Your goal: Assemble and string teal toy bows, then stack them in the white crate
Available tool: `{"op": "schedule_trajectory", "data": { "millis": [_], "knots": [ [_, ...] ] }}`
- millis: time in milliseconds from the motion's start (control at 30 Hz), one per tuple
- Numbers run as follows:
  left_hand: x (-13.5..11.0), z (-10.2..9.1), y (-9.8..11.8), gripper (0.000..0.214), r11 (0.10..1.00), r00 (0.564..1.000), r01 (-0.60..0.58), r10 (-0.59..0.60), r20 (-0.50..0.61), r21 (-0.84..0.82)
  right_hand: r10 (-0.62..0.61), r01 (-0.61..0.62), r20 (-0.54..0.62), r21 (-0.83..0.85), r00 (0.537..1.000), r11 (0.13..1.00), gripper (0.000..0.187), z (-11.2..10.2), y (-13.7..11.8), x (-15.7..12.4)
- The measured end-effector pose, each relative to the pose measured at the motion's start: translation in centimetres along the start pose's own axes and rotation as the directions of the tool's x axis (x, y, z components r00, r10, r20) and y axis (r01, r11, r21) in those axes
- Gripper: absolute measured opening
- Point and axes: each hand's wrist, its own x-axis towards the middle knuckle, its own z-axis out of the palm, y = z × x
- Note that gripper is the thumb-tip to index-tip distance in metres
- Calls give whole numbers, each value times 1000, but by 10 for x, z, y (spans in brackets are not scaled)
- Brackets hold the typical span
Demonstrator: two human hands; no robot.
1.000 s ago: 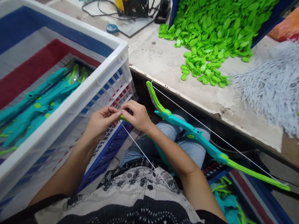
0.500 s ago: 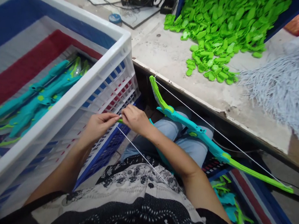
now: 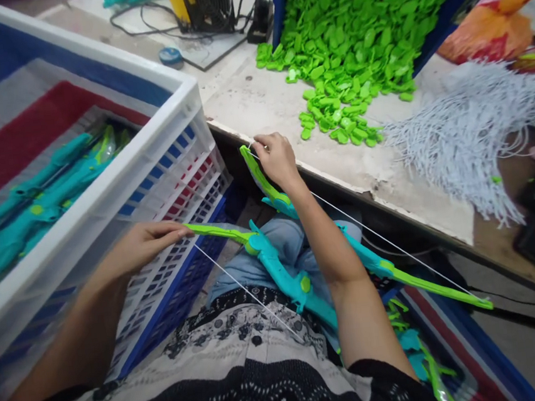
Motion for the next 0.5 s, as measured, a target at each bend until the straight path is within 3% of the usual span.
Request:
{"op": "schedule_trajectory", "data": {
  "millis": [133, 267, 333, 400, 500],
  "knots": [
    [7, 1, 11, 40, 998, 1000, 14, -14, -3, 63, 206, -254, 228, 207, 952, 945, 17, 10, 12, 29],
    [19, 3, 34, 33, 993, 971, -90, 104, -215, 74, 276, -344, 228, 365, 934, 865, 9, 23, 12, 26],
    [42, 10, 53, 35, 981, 927, -192, 175, -331, -18, 251, -319, 210, 432, 945, 844, 9, 28, 10, 21],
    [78, 22, 70, 38, 940, 905, -293, 213, -367, -176, 184, -264, 209, 475, 960, 839, 12, 32, 7, 14],
    [134, 48, 84, 35, 867, 940, -304, 206, -271, -394, 127, -213, 197, 514, 972, 831, 16, 35, 3, 3]
  ]
}}
